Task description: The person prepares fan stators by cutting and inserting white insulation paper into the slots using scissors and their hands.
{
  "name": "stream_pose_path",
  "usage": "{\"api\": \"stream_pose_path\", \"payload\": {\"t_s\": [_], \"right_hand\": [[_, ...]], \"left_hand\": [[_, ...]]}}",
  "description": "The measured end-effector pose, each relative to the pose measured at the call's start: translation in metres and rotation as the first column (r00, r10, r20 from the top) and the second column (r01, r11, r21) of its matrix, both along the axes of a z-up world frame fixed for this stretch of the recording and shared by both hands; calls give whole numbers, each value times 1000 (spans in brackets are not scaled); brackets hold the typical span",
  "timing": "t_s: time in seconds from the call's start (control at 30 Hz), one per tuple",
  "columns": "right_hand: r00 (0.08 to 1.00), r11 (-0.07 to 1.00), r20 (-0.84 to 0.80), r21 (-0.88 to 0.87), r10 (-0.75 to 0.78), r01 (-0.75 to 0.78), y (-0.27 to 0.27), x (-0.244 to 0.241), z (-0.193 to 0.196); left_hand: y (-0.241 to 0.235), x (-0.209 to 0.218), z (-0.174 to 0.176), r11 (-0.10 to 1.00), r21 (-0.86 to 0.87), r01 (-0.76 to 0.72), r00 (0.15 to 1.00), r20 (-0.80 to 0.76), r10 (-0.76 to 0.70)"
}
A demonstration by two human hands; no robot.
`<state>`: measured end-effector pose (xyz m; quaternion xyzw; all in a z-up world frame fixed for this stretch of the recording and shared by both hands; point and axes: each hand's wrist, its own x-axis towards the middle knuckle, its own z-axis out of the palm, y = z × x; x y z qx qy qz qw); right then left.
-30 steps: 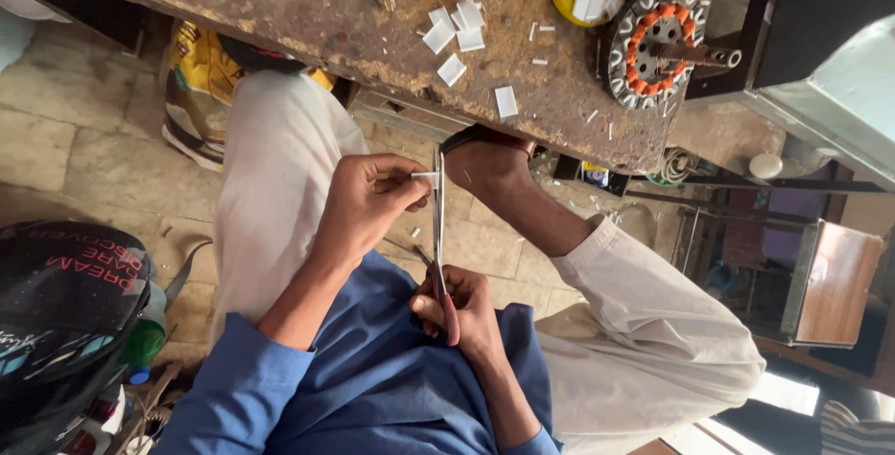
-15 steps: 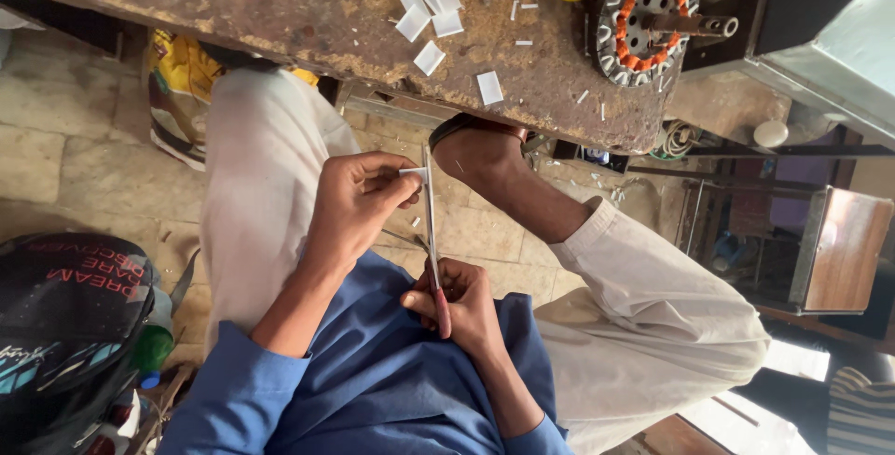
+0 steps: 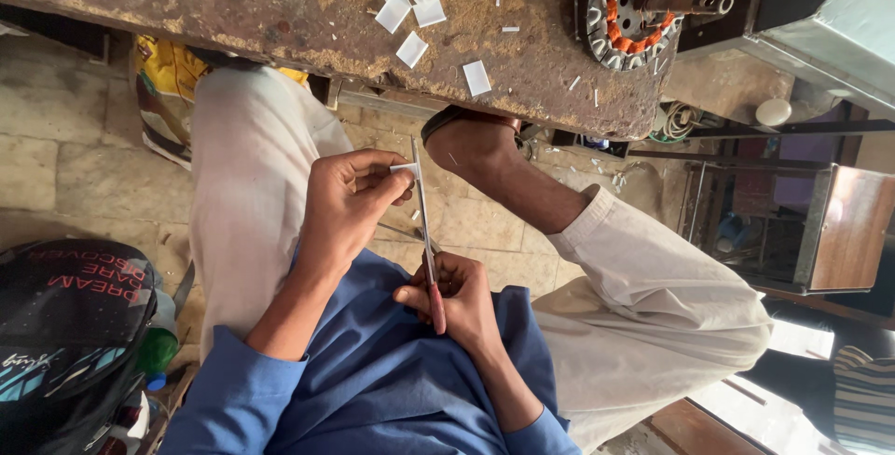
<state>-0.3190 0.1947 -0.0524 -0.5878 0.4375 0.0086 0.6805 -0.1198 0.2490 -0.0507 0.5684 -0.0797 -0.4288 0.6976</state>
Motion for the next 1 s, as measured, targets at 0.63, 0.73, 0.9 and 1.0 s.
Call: {"api": "stream_pose_path", "payload": {"t_s": [0.63,0.73,0.9,1.0], "right_hand": [[999,1000,-43,-16,10,-11,0,3,2],[1000,1000,-13,-9,7,-7,0,2,1],[1000,1000,-7,-11,13,-13,0,1,0],[999,999,52,50,2,-4,0,3,0]], "left_hand": [[-2,0,1,999,41,8,998,55,-10],[-1,-1,2,998,63,18,998,54,-21],[-1,-1,-2,1000,-2,9,1000,-12,-9],[-1,0,0,1000,-16,4,1000,-18,-5]]}}
